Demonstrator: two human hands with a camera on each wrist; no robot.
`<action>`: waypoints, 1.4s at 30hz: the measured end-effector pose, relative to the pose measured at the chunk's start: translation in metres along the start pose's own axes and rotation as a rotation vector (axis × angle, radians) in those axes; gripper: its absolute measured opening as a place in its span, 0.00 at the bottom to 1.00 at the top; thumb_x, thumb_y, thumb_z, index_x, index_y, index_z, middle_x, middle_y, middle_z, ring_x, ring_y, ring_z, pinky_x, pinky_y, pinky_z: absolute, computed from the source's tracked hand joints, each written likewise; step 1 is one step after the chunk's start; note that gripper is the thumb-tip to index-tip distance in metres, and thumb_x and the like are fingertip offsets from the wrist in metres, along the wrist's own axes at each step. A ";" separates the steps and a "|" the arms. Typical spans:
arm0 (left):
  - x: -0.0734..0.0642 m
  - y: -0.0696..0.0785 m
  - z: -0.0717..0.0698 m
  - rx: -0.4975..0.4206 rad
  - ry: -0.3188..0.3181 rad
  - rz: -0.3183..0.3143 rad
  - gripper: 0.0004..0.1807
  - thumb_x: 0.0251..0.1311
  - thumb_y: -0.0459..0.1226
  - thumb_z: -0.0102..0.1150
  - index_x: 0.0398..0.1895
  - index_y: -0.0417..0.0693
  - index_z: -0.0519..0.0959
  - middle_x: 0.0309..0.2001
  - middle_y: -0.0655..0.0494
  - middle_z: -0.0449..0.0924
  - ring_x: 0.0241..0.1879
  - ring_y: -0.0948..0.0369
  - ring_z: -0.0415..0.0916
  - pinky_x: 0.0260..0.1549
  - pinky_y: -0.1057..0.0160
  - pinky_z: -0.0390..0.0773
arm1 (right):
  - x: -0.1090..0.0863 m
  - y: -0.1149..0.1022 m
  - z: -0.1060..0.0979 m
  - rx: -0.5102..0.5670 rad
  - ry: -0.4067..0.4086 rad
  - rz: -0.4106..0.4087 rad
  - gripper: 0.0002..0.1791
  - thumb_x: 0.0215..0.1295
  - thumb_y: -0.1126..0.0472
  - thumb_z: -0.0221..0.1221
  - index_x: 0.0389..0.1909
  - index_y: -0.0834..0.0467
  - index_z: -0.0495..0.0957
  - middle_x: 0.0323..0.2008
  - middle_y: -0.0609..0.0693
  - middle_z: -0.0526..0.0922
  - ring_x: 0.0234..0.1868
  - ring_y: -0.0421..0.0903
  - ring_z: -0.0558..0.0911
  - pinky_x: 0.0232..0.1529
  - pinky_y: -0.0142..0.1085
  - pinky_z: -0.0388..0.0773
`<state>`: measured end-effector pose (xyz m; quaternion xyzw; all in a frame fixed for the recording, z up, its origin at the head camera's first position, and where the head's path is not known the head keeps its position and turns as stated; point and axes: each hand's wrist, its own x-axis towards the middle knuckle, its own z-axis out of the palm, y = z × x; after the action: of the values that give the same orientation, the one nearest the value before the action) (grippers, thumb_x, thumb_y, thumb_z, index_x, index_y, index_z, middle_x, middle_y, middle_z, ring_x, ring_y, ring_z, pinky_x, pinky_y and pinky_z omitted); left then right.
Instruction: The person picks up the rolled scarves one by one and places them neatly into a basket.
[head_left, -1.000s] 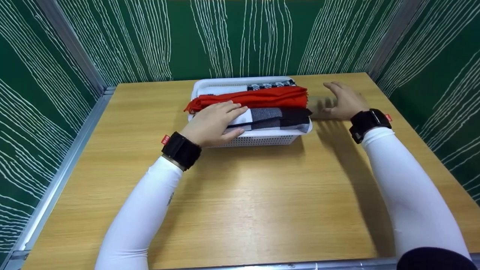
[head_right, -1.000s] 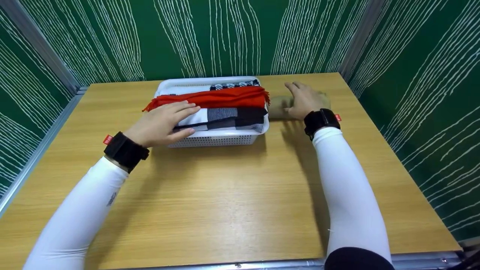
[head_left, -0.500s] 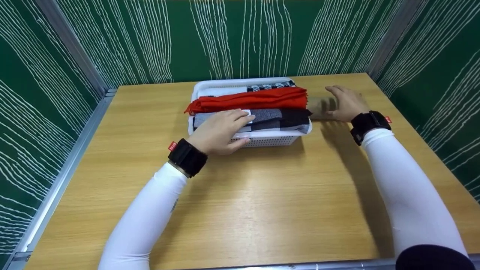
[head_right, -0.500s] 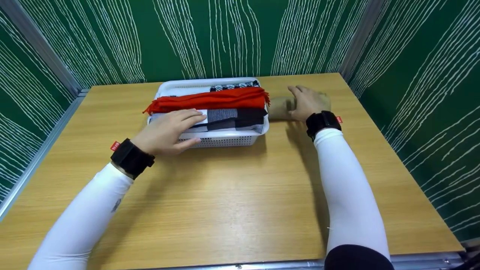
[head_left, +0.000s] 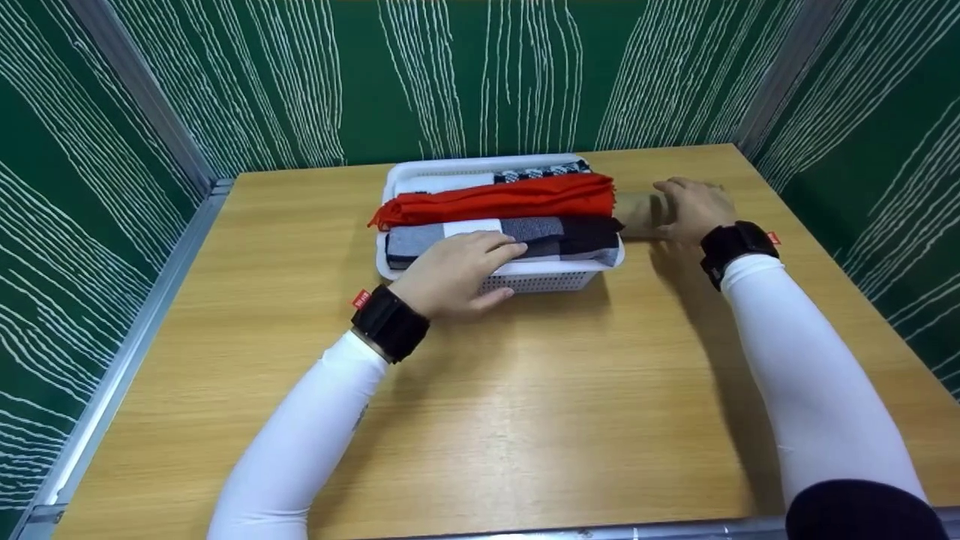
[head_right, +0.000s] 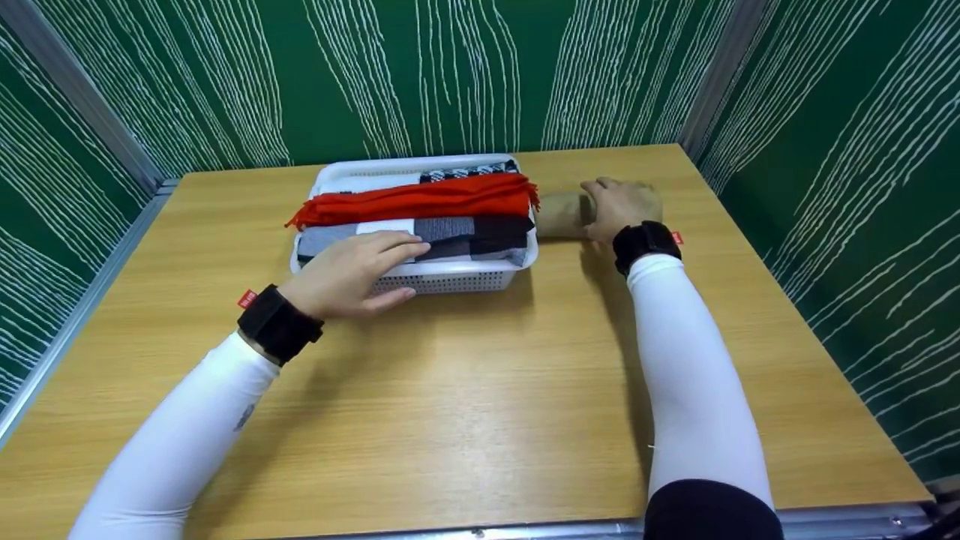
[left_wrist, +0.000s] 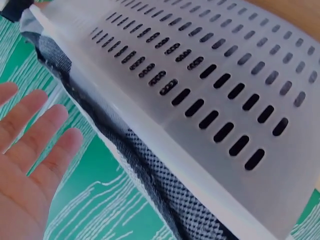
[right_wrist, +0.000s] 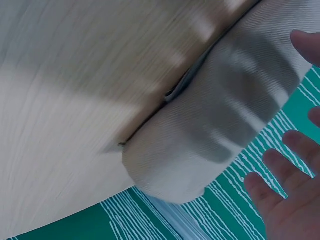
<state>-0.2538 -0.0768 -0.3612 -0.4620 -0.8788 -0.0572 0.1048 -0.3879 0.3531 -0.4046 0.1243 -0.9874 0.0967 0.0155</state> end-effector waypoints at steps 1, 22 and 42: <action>0.000 0.001 0.001 0.002 0.001 0.002 0.33 0.78 0.50 0.60 0.78 0.43 0.73 0.71 0.44 0.79 0.71 0.48 0.78 0.74 0.49 0.77 | 0.001 0.001 0.000 -0.005 -0.010 0.008 0.47 0.64 0.59 0.73 0.81 0.64 0.64 0.80 0.75 0.62 0.78 0.79 0.62 0.80 0.75 0.52; 0.007 0.015 0.011 0.015 0.019 0.059 0.30 0.75 0.45 0.65 0.75 0.42 0.76 0.67 0.46 0.82 0.67 0.50 0.81 0.70 0.52 0.81 | 0.014 0.002 0.019 -0.057 -0.104 0.061 0.52 0.74 0.53 0.65 0.88 0.60 0.46 0.85 0.73 0.47 0.84 0.78 0.49 0.83 0.73 0.42; 0.014 0.030 0.015 0.028 0.020 0.086 0.29 0.75 0.46 0.66 0.74 0.45 0.75 0.67 0.46 0.82 0.68 0.50 0.80 0.71 0.51 0.79 | 0.024 0.002 0.033 -0.109 -0.162 0.024 0.43 0.71 0.61 0.58 0.85 0.63 0.54 0.79 0.76 0.61 0.80 0.79 0.56 0.81 0.75 0.47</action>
<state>-0.2389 -0.0454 -0.3719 -0.4970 -0.8579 -0.0448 0.1222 -0.4115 0.3427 -0.4359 0.1190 -0.9906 0.0326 -0.0586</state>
